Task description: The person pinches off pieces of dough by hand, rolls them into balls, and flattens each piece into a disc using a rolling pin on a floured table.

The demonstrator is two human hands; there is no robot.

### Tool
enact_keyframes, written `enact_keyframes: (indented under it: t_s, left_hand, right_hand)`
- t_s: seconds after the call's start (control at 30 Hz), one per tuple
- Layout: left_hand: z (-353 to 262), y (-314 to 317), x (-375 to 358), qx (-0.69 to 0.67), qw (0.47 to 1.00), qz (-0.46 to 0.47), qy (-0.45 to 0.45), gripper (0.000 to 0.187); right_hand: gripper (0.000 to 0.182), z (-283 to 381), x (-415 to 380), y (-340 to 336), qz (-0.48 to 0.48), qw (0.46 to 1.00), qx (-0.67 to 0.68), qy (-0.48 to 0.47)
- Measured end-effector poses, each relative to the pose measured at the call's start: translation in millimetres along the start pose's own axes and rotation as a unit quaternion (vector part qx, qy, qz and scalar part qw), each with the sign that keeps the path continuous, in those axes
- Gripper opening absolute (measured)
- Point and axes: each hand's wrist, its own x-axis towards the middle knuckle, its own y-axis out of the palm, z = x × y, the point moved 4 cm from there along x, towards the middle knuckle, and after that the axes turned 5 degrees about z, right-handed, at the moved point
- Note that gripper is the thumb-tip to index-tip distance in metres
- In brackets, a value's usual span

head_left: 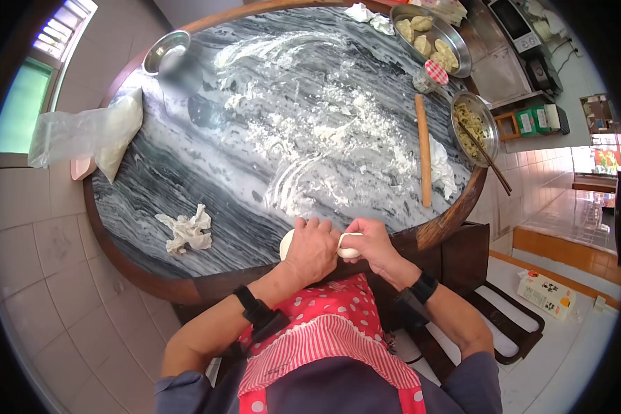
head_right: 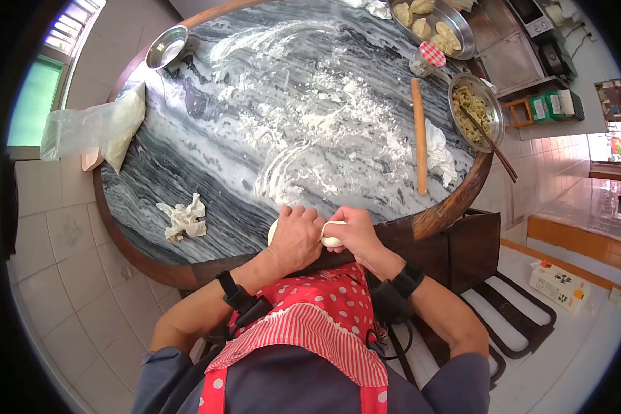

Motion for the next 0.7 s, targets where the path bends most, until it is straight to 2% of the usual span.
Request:
enact_keyframes:
  t_s: [0.03,0.1,0.2,0.33,0.4,0.5,0.53,0.6,0.63,0.67,0.7]
  left_hand:
    - [-1,0,0,-0.001,1.0,0.0,0.0,0.02]
    - [-5,-1,-2,-0.006,0.999,-0.034,0.009,0.018]
    - [-5,1,-2,-0.003,0.999,-0.042,0.023,0.014]
    - [-4,3,-2,-0.01,0.999,-0.04,0.019,0.013]
    - [-1,5,-2,-0.014,0.998,-0.056,0.02,0.023]
    - [2,0,-5,-0.031,0.996,-0.079,0.01,0.022]
    - [4,-1,-6,-0.029,0.996,-0.086,0.0,0.022]
    - [3,2,-6,-0.004,0.996,-0.093,-0.002,0.018]
    - [-5,16,-3,0.054,0.994,-0.097,0.011,0.015]
    - [-8,14,-4,0.028,0.997,-0.074,0.013,0.013]
    - [-10,11,-5,0.004,0.998,-0.05,0.025,0.012]
  right_hand:
    - [0.014,-1,-2,0,0.0,1.0,-0.001,0.001]
    - [0.012,-10,-9,1,-0.015,0.993,0.108,0.034]
    - [0.011,-15,-19,2,-0.008,0.988,0.151,0.041]
    - [0.01,-10,-28,4,0.009,0.988,0.15,0.041]
    - [0.009,-3,-32,9,0.022,0.986,0.164,0.038]
    - [0.01,8,-36,17,0.028,0.982,0.184,0.044]
    - [0.01,13,-39,20,0.046,0.983,0.172,0.049]
    - [0.012,38,-55,36,0.137,0.956,0.256,0.039]
    - [0.013,97,-90,58,0.124,0.967,-0.042,-0.217]
    - [0.012,142,-97,68,0.266,0.869,0.091,-0.407]
    - [0.012,163,-95,67,0.265,0.87,0.09,-0.407]
